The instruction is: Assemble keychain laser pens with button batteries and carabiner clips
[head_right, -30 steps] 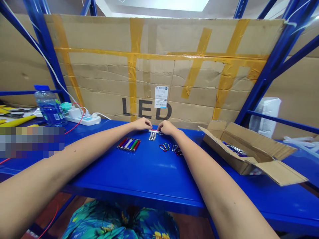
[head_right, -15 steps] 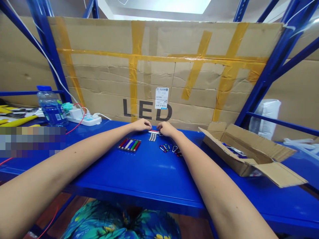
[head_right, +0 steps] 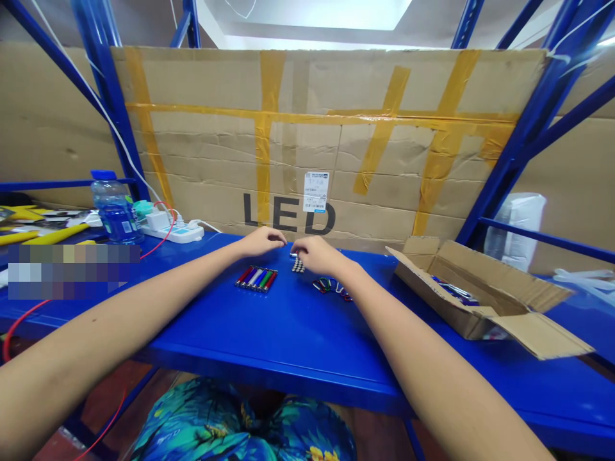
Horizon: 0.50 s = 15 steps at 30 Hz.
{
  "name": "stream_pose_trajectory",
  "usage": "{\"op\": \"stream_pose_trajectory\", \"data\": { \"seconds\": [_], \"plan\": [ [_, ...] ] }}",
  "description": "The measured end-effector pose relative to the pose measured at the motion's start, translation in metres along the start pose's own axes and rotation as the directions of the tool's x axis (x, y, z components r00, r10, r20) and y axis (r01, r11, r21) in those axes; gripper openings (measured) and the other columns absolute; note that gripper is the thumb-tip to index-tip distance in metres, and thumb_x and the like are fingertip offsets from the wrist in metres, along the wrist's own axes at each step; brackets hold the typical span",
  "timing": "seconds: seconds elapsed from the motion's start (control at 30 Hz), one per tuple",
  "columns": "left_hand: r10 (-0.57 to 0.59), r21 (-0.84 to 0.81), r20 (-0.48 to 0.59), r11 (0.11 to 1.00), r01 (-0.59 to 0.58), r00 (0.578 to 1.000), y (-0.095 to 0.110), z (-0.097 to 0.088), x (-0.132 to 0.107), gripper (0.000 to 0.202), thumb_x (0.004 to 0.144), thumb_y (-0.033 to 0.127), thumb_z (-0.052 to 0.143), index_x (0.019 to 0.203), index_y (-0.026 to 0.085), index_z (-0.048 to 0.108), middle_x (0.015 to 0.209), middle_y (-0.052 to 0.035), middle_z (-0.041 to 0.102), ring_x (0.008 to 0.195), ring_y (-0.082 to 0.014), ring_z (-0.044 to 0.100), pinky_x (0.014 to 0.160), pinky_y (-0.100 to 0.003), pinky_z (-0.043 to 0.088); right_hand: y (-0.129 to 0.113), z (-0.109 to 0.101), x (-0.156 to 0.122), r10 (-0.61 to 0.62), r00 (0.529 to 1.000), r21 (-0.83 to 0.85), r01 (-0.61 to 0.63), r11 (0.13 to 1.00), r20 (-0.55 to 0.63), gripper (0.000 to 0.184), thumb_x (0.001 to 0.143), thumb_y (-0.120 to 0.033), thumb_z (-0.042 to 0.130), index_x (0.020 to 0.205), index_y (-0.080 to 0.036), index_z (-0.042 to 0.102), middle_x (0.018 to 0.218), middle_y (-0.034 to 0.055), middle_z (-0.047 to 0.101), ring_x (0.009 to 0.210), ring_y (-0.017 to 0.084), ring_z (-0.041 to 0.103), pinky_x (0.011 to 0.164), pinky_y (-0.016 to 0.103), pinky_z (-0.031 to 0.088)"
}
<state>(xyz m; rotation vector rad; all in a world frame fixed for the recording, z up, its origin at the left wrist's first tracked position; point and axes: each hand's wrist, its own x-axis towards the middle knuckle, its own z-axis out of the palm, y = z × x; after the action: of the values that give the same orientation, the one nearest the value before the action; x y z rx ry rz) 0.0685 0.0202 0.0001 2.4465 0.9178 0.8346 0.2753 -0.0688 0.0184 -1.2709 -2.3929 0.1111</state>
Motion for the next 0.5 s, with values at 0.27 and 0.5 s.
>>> {"op": "stream_pose_trajectory", "data": {
  "seconds": [0.27, 0.5],
  "plan": [
    [-0.073, 0.188, 0.333, 0.982, 0.009, 0.940, 0.038, -0.022, -0.027, 0.021, 0.072, 0.025, 0.058, 0.084, 0.015, 0.073, 0.080, -0.0028, 0.072, 0.074, -0.0151, 0.061, 0.068, -0.025, 0.043, -0.040, 0.012, -0.020, -0.081, 0.977, -0.017, 0.086, 0.996, 0.197, 0.040, 0.083, -0.006, 0.045, 0.108, -0.020, 0.073, 0.095, 0.0051, 0.074, 0.080, 0.017, 0.063, 0.073, 0.026, 0.044],
    [-0.152, 0.218, 0.406, 0.974, 0.066, 0.901, 0.042, -0.012, -0.027, 0.016, 0.065, 0.027, 0.063, 0.074, 0.015, 0.070, 0.067, 0.0002, 0.063, 0.064, -0.0122, 0.051, 0.058, -0.024, 0.037, -0.048, 0.016, -0.019, -0.168, 0.955, -0.120, 0.202, 0.972, 0.246, 0.042, 0.083, -0.005, 0.044, 0.112, -0.020, 0.071, 0.111, 0.0085, 0.072, 0.093, 0.020, 0.064, 0.078, 0.028, 0.043]
  ]
}}
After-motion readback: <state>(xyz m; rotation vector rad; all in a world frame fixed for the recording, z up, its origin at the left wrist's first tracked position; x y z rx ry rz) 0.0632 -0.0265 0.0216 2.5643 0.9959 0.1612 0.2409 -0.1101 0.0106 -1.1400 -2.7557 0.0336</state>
